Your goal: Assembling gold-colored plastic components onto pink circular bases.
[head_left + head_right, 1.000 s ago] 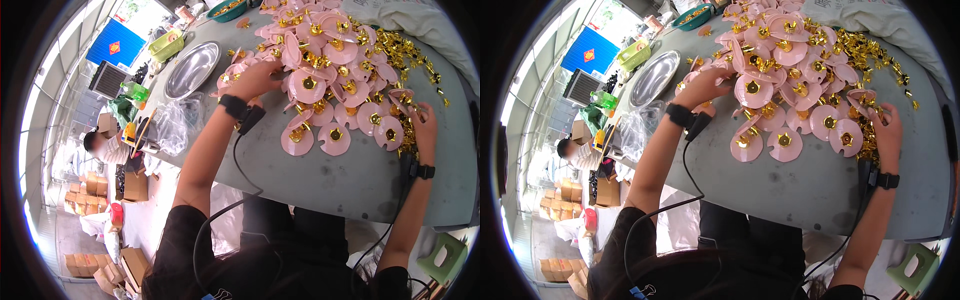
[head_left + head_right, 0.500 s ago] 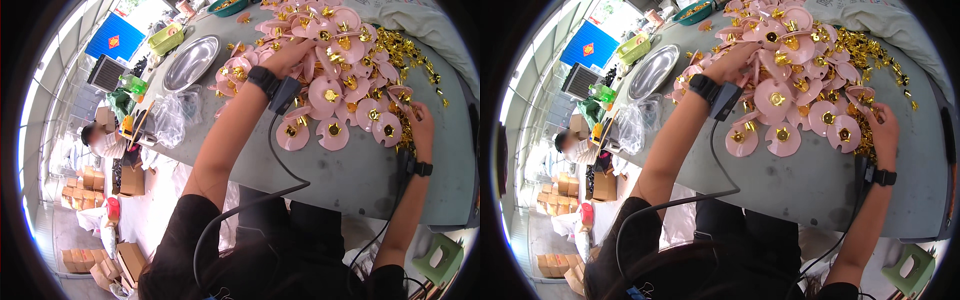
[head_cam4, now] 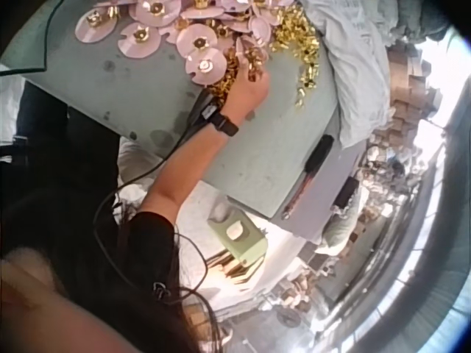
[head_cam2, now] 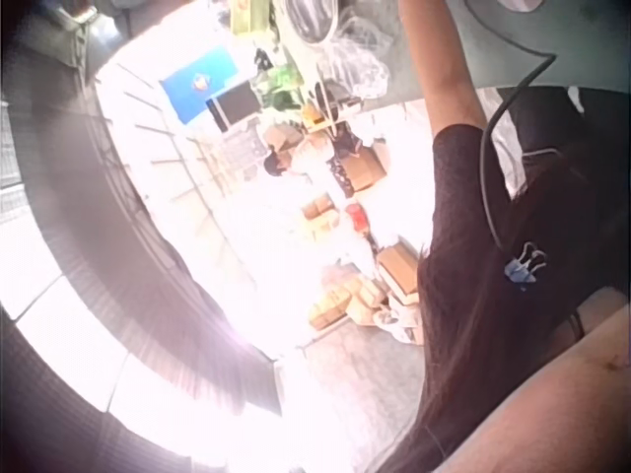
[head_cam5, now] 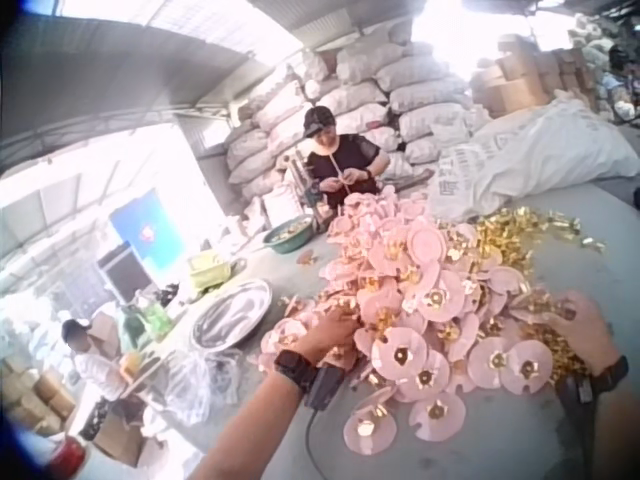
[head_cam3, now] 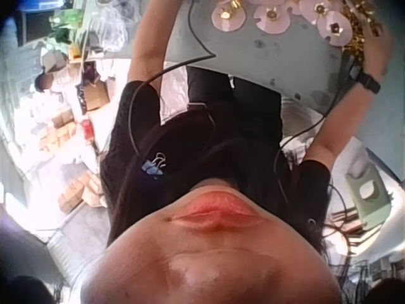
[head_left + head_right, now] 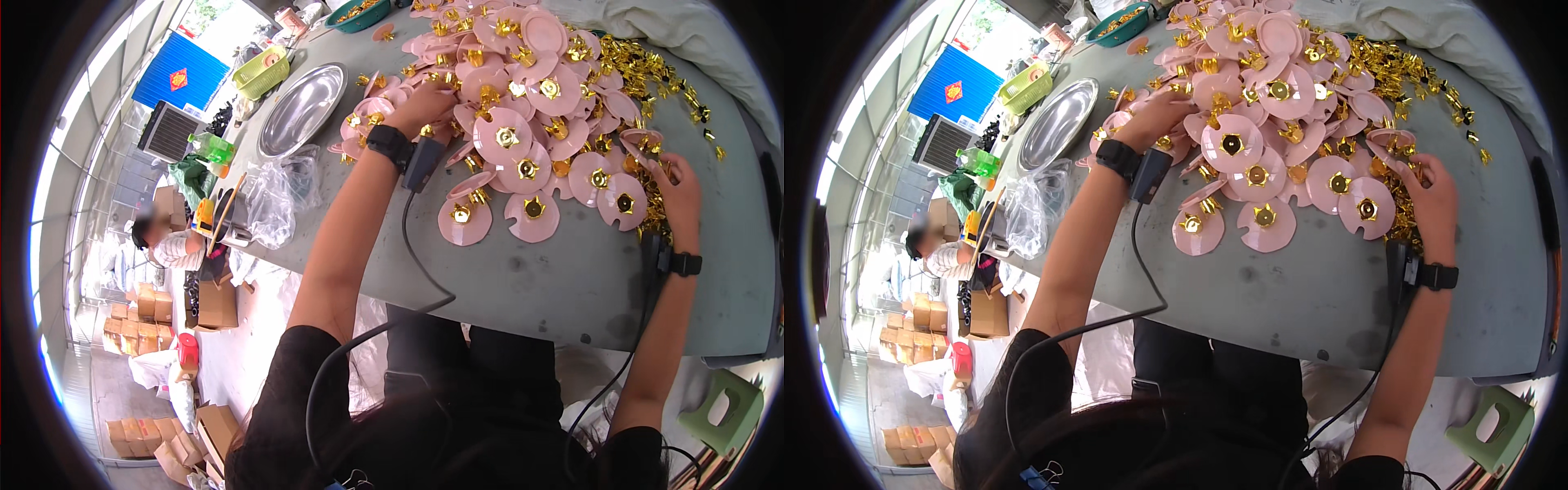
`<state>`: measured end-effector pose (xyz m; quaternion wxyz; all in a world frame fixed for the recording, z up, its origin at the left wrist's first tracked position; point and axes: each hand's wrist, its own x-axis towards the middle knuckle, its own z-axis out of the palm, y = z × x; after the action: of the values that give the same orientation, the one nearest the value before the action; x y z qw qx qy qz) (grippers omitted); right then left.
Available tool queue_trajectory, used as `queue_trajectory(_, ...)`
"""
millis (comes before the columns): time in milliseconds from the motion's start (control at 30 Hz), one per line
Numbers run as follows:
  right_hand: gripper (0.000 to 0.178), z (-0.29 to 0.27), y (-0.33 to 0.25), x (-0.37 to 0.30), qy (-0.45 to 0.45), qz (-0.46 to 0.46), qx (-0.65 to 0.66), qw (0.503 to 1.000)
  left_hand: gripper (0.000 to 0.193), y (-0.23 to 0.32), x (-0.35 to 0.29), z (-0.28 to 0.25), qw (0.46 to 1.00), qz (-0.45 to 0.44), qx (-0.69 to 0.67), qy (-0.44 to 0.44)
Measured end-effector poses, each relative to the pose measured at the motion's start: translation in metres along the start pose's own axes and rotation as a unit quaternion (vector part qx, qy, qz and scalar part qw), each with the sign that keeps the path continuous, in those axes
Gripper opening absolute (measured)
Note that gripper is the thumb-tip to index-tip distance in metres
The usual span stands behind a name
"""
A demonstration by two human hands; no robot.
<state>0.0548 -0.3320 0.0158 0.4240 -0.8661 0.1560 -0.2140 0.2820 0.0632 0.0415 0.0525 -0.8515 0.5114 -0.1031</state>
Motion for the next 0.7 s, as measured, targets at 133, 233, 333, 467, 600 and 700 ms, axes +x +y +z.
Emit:
queue_trajectory(133, 0.031, -0.004, 0.012, 0.0, 0.01, -0.011, 0.011, 1.0, 0.077, 0.02, 0.015, 0.007, 0.877, -0.304, -0.372, -0.017)
queue_trajectory(233, 0.03, 0.0, 0.0, -0.001, 0.004, -0.006, -0.021, 1.0, 0.081, 0.016, 0.008, 0.004, 0.927, -0.251, -0.238, -0.145)
queue_trajectory(333, 0.03, -0.003, 0.004, -0.003, 0.009, 0.0, -0.026, 1.0, 0.081, 0.039, 0.02, -0.005, 0.9, -0.274, -0.266, -0.211)
queue_trajectory(467, 0.031, -0.001, 0.001, -0.002, 0.002, -0.01, -0.001, 1.0, 0.077, 0.023, 0.004, 0.007, 0.837, -0.312, -0.412, -0.18)
queue_trajectory(600, 0.031, -0.001, -0.003, -0.004, 0.0, -0.012, -0.014, 1.0, 0.051, 0.021, 0.0, 0.002, 0.83, -0.33, -0.44, -0.09)
queue_trajectory(700, 0.031, -0.001, 0.0, -0.004, 0.001, -0.016, -0.007, 1.0, 0.047, 0.018, -0.004, -0.021, 0.832, -0.334, -0.421, -0.137)
